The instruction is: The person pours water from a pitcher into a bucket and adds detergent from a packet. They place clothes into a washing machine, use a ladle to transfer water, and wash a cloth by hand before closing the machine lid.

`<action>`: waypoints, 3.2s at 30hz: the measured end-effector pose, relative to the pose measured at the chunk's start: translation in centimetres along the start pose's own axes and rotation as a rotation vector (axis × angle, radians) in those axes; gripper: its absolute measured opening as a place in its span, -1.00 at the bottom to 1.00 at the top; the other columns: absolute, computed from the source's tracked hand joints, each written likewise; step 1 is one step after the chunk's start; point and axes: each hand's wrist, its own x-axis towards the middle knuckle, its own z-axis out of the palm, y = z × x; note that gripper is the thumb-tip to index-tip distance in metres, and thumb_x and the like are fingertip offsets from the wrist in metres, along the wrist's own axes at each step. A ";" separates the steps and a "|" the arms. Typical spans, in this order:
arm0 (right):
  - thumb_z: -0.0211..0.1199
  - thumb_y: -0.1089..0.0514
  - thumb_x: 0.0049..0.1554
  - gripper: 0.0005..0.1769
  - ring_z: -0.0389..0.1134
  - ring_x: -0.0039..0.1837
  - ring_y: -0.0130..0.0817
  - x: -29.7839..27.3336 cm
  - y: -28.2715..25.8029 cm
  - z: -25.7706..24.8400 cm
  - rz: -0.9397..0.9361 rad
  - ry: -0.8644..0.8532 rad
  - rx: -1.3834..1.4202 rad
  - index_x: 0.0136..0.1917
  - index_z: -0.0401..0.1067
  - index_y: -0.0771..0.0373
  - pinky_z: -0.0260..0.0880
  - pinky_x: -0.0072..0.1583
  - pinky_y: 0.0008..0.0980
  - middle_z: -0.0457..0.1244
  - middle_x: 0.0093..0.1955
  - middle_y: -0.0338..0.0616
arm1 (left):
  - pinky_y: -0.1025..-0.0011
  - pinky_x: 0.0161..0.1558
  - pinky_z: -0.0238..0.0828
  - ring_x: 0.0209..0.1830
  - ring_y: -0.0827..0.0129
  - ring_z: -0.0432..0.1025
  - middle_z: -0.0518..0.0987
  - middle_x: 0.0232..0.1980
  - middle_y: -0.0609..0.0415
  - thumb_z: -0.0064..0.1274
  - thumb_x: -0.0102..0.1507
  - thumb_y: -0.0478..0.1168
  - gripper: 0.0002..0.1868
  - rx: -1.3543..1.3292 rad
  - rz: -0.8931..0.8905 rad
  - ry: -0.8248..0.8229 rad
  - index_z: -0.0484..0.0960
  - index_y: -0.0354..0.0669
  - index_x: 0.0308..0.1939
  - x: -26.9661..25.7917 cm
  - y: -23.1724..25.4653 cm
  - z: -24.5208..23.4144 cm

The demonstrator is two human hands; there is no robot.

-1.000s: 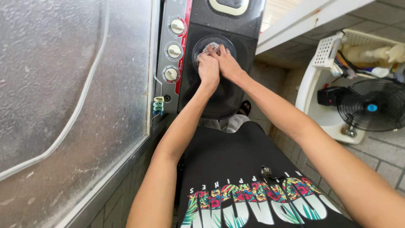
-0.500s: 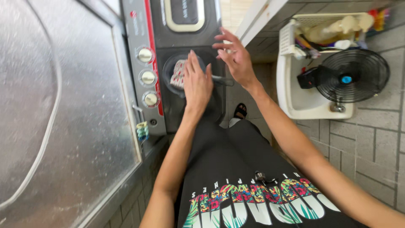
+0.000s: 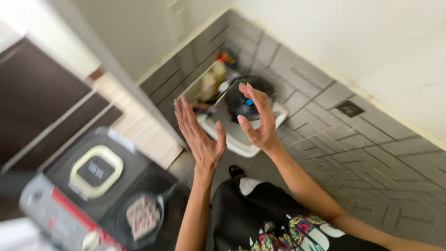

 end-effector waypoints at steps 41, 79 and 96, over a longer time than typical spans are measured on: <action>0.20 0.14 0.20 -0.74 0.52 -0.24 -0.18 15.2 40.5 9.2 0.457 -1.046 -0.879 -0.14 0.56 0.40 0.55 -0.03 -0.13 0.44 -0.32 0.02 | 0.02 0.33 0.30 0.30 -0.25 0.35 0.39 0.29 -0.35 -0.01 0.29 -0.40 -0.39 -0.074 -0.398 -0.105 0.23 -0.35 0.43 1.7 -6.9 15.9; 0.24 0.01 0.30 -0.68 0.38 -0.02 -0.53 -12.6 0.8 29.9 0.493 -1.543 0.639 0.17 0.46 0.30 0.48 -0.02 -0.45 0.36 -0.01 -0.21 | 0.37 -0.17 0.58 -0.14 0.32 0.61 0.65 -0.07 -0.01 0.10 0.40 -0.05 -0.56 -0.784 -0.983 0.618 0.45 -0.27 0.23 -28.6 -10.0 -8.3; 0.26 0.13 0.27 -0.78 0.39 -0.23 -0.51 -11.7 -4.0 32.8 0.238 -1.488 0.352 0.00 0.53 0.37 0.46 -0.20 -0.44 0.38 -0.22 -0.16 | 0.33 -0.27 0.62 -0.17 0.21 0.65 0.66 -0.10 -0.05 -0.01 0.37 0.22 -0.38 -1.051 -0.985 0.739 0.49 -0.25 0.22 -28.1 -11.3 -9.1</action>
